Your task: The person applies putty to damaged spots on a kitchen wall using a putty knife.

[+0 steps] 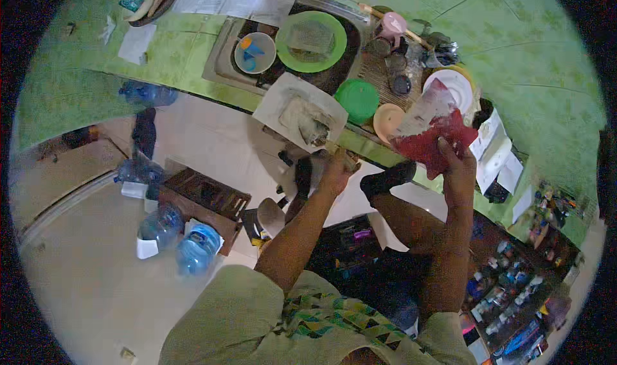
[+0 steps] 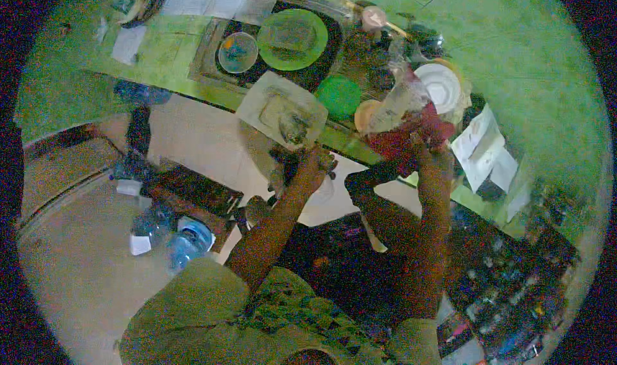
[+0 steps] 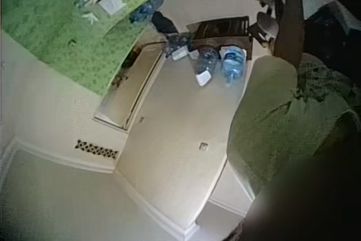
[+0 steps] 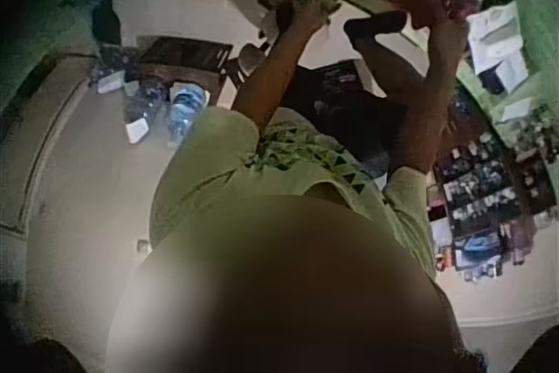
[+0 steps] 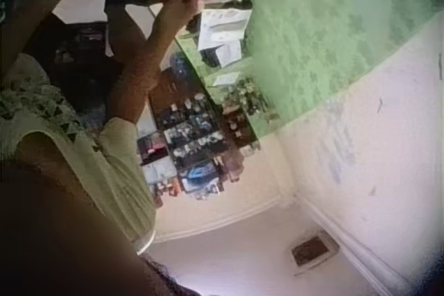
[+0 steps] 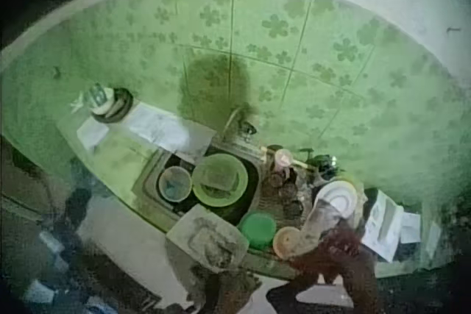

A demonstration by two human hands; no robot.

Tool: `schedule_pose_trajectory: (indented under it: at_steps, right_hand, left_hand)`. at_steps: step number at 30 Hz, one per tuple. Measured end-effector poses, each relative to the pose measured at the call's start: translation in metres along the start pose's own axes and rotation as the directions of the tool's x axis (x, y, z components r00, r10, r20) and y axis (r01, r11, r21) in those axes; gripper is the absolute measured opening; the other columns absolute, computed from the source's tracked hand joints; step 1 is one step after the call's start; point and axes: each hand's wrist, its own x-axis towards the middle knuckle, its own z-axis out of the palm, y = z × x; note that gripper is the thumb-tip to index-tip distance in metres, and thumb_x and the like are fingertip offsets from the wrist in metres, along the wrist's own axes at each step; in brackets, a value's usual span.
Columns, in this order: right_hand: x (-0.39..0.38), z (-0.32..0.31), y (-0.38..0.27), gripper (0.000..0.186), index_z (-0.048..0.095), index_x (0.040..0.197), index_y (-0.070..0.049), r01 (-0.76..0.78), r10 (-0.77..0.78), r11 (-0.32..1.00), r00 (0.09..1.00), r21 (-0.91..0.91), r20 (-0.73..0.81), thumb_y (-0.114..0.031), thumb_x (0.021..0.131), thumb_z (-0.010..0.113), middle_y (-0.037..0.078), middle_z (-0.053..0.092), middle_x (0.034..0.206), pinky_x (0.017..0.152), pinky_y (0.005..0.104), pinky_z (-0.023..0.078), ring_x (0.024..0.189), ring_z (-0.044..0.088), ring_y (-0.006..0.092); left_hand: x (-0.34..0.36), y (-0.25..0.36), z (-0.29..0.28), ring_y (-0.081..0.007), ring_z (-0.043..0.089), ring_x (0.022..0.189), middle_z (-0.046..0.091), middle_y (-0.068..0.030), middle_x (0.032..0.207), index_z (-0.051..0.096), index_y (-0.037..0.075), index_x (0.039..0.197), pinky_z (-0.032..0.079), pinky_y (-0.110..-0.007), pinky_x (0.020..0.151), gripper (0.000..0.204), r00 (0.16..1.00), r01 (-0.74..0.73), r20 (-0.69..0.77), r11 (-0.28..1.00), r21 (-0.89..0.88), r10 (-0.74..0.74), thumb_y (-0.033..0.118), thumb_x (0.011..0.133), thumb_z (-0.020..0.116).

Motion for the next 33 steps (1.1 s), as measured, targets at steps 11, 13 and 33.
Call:
schedule_pose_trajectory:
  at_steps: [11,13,33]
  right_hand:
    - [0.005,0.040,-0.046,0.033,0.064,0.114,-0.001,0.030,-0.020,0.977,0.999,-0.212,0.049,-0.022,0.088,0.071,0.006,0.069,0.097,0.077,0.0304,0.049,0.083,0.062,0.0138]
    - [0.008,0.024,-0.035,0.032,0.065,0.112,0.000,0.056,-0.055,0.969,0.998,-0.240,0.014,-0.022,0.089,0.069,0.007,0.070,0.096,0.075,0.0303,0.050,0.082,0.063,0.0145]
    - [0.049,0.039,0.040,0.026,0.060,0.114,-0.004,-0.031,0.033,0.999,0.976,-0.013,0.215,-0.006,0.089,0.065,0.007,0.067,0.103,0.083,0.0325,0.054,0.090,0.067,0.0182]
  left_hand:
    - [-0.027,0.030,-0.030,-0.0191,0.059,0.076,0.055,-0.0047,0.092,0.046,0.014,0.110,0.056,-0.038,0.066,0.021,0.964,-0.214,-0.060,0.887,0.409,0.260,0.027,0.098,0.057]
    - [-0.030,0.029,-0.007,-0.0191,0.059,0.076,0.054,-0.0047,0.092,0.046,0.014,0.111,0.056,-0.037,0.064,0.022,0.983,-0.081,-0.141,0.961,0.266,0.121,0.026,0.097,0.057]
    - [-0.105,0.081,-0.042,-0.0255,0.059,0.099,0.060,-0.0124,0.108,0.046,0.004,0.124,0.049,-0.038,0.085,0.041,0.910,-0.199,0.070,0.283,0.938,0.410,0.017,0.089,0.066]
